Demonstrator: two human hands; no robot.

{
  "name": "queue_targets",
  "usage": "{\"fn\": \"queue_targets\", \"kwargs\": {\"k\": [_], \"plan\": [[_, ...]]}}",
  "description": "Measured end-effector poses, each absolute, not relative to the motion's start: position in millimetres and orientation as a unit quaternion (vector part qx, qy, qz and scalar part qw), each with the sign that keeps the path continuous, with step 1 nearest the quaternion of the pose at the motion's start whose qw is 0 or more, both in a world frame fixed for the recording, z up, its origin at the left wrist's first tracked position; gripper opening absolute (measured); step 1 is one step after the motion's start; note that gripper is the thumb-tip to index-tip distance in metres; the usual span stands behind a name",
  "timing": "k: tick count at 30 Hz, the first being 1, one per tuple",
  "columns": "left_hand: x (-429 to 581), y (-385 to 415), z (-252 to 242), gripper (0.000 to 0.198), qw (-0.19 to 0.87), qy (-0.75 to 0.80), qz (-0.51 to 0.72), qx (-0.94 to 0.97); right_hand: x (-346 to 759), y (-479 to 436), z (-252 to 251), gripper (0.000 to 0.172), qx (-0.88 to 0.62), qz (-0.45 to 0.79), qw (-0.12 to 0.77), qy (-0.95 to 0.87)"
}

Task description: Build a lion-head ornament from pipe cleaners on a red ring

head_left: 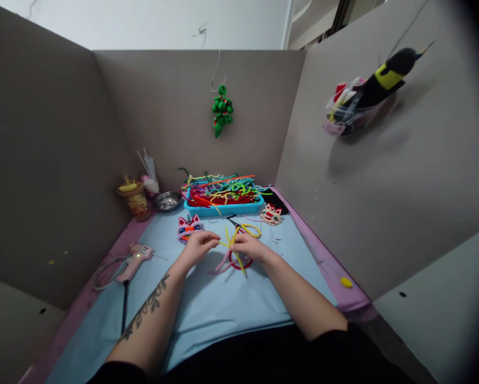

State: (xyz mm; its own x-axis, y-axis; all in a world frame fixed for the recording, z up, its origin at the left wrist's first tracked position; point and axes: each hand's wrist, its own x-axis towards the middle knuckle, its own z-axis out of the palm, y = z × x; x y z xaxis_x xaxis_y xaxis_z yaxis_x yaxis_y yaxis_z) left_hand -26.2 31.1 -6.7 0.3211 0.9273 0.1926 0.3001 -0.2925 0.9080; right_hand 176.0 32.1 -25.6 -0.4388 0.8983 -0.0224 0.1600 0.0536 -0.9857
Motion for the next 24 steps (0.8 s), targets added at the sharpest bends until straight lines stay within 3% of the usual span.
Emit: {"fn": "queue_targets", "kwargs": {"k": [4, 9, 13, 18, 24], "plan": [[-21.8, 29.8, -6.8, 0.048, 0.469, 0.448, 0.464, 0.603, 175.8, 40.3, -31.2, 0.019, -0.469, 0.446, 0.445, -0.619], [-13.4, 22.4, -11.6, 0.032, 0.469, 0.481, 0.348, 0.654, 175.1, 43.1, -30.7, 0.020, -0.490, 0.402, 0.460, -0.622], [-9.4, 19.8, -14.7, 0.031, 0.427, 0.484, 0.350, 0.679, 176.7, 42.9, -29.3, 0.021, -0.481, 0.409, 0.474, -0.614], [-5.3, 17.5, -12.2, 0.033, 0.478, 0.491, 0.370, 0.627, 179.0, 44.6, -30.6, 0.021, -0.485, 0.407, 0.479, -0.608], [-3.8, 16.7, -14.2, 0.031, 0.438, 0.476, 0.340, 0.683, 176.2, 43.2, -31.9, 0.021, -0.463, 0.444, 0.490, -0.590]]}}
